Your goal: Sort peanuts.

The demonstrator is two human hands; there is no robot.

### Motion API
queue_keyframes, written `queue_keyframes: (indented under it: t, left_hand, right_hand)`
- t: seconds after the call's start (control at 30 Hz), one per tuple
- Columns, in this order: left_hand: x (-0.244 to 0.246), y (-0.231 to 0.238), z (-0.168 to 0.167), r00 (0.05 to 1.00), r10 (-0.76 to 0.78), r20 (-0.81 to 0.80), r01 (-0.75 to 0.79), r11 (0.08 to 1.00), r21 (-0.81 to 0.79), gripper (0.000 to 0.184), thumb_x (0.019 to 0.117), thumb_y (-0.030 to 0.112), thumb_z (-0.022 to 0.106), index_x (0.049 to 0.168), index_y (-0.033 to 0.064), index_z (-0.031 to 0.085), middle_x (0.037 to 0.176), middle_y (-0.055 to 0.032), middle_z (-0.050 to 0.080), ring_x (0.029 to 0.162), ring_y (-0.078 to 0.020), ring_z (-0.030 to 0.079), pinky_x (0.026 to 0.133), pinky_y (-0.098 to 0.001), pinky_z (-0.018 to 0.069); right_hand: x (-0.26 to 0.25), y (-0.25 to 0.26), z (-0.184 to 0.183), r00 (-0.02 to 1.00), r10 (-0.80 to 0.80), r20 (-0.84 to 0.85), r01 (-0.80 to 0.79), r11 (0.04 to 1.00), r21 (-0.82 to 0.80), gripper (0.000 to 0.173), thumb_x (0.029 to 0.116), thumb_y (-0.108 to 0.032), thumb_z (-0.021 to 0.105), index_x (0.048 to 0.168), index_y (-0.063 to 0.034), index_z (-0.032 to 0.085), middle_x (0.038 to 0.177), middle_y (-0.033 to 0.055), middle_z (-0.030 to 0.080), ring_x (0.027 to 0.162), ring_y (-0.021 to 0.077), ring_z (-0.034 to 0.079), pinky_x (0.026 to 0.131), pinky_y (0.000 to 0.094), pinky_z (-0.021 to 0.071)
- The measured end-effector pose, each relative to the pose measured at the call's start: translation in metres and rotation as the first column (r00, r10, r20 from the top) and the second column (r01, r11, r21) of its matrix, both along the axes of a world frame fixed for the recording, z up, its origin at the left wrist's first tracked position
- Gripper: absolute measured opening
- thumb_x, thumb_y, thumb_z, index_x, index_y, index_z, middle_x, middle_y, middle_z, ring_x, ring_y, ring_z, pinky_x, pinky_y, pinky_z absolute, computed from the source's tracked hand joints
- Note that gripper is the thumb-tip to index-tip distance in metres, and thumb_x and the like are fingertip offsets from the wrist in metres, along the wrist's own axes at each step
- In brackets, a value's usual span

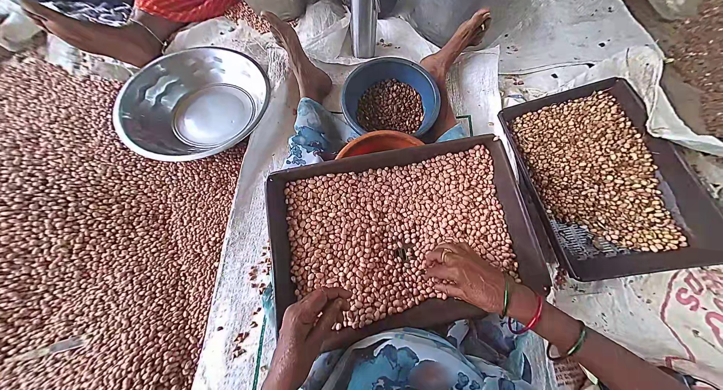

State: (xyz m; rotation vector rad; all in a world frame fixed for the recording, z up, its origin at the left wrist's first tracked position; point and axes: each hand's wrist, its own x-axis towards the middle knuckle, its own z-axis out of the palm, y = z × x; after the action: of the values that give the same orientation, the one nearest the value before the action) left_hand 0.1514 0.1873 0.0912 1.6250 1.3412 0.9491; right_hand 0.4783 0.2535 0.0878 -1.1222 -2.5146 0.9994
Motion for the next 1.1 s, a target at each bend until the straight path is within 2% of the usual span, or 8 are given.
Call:
queue_keyframes:
  t: [0.1,0.33,0.4,0.57,0.67,0.8,0.93,1.1]
  left_hand:
    - [0.004,-0.001,-0.002,0.998,0.017,0.058,-0.017,1.000,-0.002,0.024,0.1013,0.016,0.053,0.101,-0.0009,0.071,0.082,0.0062,0.071,0.072,0.0089,0.063,0.069,-0.0090,0.0530]
    - [0.002,-0.002,0.000,0.991,0.081,0.111,-0.083,0.996,0.015,0.022,0.1018,0.016,0.053,0.103,0.0030,0.071,0.083,0.0117,0.070,0.071,0.0090,0.062,0.067,-0.0094,0.0535]
    - [-0.003,-0.004,0.000,0.986,0.116,0.120,-0.118,0.993,0.016,0.021,0.1020,0.018,0.054,0.103,0.0072,0.071,0.082,0.0143,0.069,0.070,0.0090,0.062,0.065,-0.0097,0.0535]
    - [-0.010,-0.008,-0.002,0.963,0.192,0.187,-0.191,0.981,-0.026,0.018,0.1025,0.018,0.053,0.104,0.0179,0.071,0.082,0.0191,0.069,0.069,0.0080,0.063,0.064,-0.0106,0.0539]
    - [-0.010,-0.006,-0.003,0.954,0.199,0.222,-0.202,0.979,-0.010,0.018,0.1025,0.017,0.053,0.104,0.0184,0.072,0.081,0.0185,0.069,0.068,0.0072,0.063,0.063,-0.0110,0.0538]
    - [-0.009,-0.003,-0.003,0.953,0.205,0.221,-0.209,0.978,-0.007,0.019,0.1024,0.017,0.054,0.104,0.0184,0.072,0.080,0.0190,0.068,0.068,0.0079,0.062,0.063,-0.0105,0.0532]
    - [-0.010,0.001,-0.007,0.958,0.177,0.227,-0.182,0.983,0.002,0.019,0.1029,0.019,0.053,0.104,0.0169,0.072,0.079,0.0176,0.068,0.066,0.0081,0.060,0.062,-0.0095,0.0515]
    - [-0.005,0.006,-0.008,0.950,0.178,0.256,-0.182,0.983,-0.006,0.020,0.1032,0.019,0.053,0.104,0.0174,0.072,0.080,0.0178,0.068,0.067,0.0081,0.061,0.062,-0.0099,0.0517]
  right_hand:
    - [-0.004,0.005,0.004,0.985,-0.174,0.018,0.171,0.981,0.095,0.017,0.0953,-0.010,0.064,0.100,-0.0023,0.079,0.103,0.0208,0.074,0.097,0.0397,0.071,0.085,0.0552,0.0543]
    - [-0.051,0.014,0.000,0.947,-0.130,0.292,0.090,0.985,0.147,0.025,0.1011,-0.014,0.059,0.094,0.0056,0.073,0.092,0.0250,0.071,0.090,0.0427,0.071,0.084,0.0558,0.0516]
    - [-0.052,0.021,0.009,0.927,-0.148,0.345,0.130,0.989,0.076,0.027,0.1031,-0.015,0.056,0.101,0.0061,0.072,0.096,0.0259,0.071,0.094,0.0429,0.070,0.087,0.0558,0.0499]
    - [-0.036,0.074,0.013,0.881,-0.460,0.114,0.380,0.829,0.410,0.017,0.0977,-0.003,0.062,0.105,0.0019,0.076,0.090,0.0244,0.072,0.082,0.0436,0.071,0.070,0.0564,0.0546]
    - [-0.030,0.108,0.002,0.886,-0.460,0.059,0.380,0.792,0.478,0.017,0.0980,-0.006,0.064,0.108,0.0001,0.076,0.096,0.0246,0.072,0.086,0.0441,0.071,0.073,0.0577,0.0550]
    - [-0.033,0.122,-0.011,0.901,-0.417,0.121,0.305,0.806,0.507,0.010,0.0928,-0.006,0.072,0.098,0.0021,0.074,0.089,0.0247,0.069,0.083,0.0440,0.070,0.072,0.0577,0.0548]
    - [-0.033,0.117,0.011,0.880,-0.413,0.236,0.326,0.885,0.333,0.007,0.0925,-0.006,0.070,0.093,0.0008,0.071,0.089,0.0212,0.067,0.080,0.0401,0.069,0.064,0.0547,0.0534]
    - [-0.046,0.109,0.021,0.959,-0.273,0.081,0.274,0.962,0.003,0.014,0.0944,-0.001,0.063,0.102,-0.0012,0.075,0.091,0.0183,0.069,0.079,0.0326,0.066,0.072,0.0499,0.0535]
